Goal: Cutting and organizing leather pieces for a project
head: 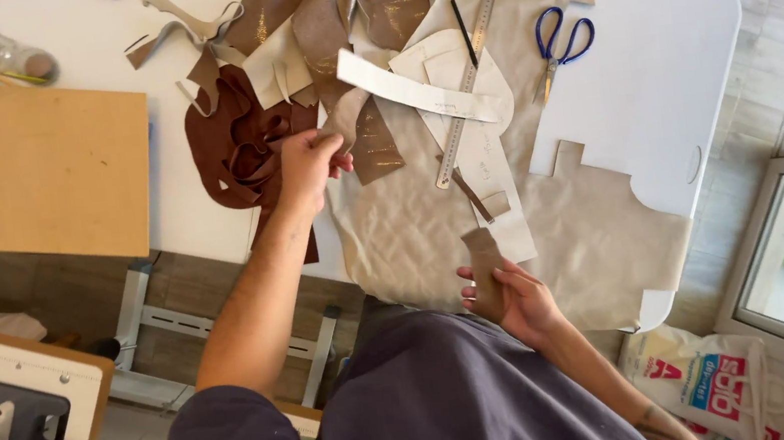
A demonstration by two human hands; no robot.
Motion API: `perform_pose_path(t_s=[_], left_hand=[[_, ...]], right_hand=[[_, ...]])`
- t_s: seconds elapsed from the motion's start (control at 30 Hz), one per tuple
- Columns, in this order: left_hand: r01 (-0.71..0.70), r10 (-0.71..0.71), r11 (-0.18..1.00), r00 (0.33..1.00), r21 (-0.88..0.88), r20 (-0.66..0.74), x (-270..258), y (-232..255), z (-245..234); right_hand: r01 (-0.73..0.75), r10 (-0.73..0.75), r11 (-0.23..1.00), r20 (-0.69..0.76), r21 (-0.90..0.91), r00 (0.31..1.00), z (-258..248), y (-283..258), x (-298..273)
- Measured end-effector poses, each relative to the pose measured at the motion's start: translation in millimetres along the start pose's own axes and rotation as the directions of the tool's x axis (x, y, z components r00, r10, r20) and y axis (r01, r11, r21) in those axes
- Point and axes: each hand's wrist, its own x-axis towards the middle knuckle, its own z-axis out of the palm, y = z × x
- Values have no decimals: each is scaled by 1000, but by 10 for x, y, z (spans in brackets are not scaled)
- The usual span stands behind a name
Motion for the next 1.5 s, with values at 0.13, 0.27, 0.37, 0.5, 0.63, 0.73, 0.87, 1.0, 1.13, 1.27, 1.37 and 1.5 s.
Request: perform_pose_path(t_s=[0.13, 0.27, 0.37, 0.5, 0.63, 0.73, 0.87, 1.0, 1.13, 1.27, 1.37, 1.5], left_hand=[[14, -16, 982, 1000, -189, -7, -323, 368, 60], [-86, 86, 947, 996, -309, -14, -757, 652, 287], [-99, 96, 930, 995, -355, -27, -1174, 554, 601], [-127, 142, 959, 989, -254, 43, -1763, 190, 984], [-7, 16, 998, 992, -69, 127, -2254, -266, 884], [150, -136, 983, 982, -105, 129, -2212, -1062, 748], [172, -151, 984, 945, -50, 290, -1751, -929, 531], [-191, 169, 944, 980, 270, 105, -425, -774, 274], [-101, 293, 804, 925, 587, -242, 1205, -1036, 102], [122, 194, 765, 893, 632, -406, 2441, -1668, 193], [292, 39, 770, 865, 567, -500, 2617, -1700, 215], [-224, 515, 805, 722, 549, -461, 2255, -1075, -97]], right_hand=[[-125, 114, 988, 121, 86, 986, 159, 116, 115], [-267, 257, 963, 210, 22, 943, 113, 272, 302], [-320, 306, 947, 210, 38, 929, 278, 330, 285], [-370, 350, 918, 143, 145, 926, 312, 348, 745], [-237, 177, 954, 293, 185, 940, 576, -71, 969], [-80, 53, 992, 246, 98, 968, 126, -360, 1570], [209, -203, 974, -68, 91, 977, 369, -476, 1173], [268, -249, 959, -168, 97, 954, 727, -445, 901], [338, -318, 937, -186, 88, 930, 1132, -255, 754], [388, -363, 919, -232, 73, 902, 1042, 59, 646], [411, -383, 907, -220, 97, 897, 1002, 236, 592], [379, -352, 916, -190, 129, 916, 1050, 330, 528]])
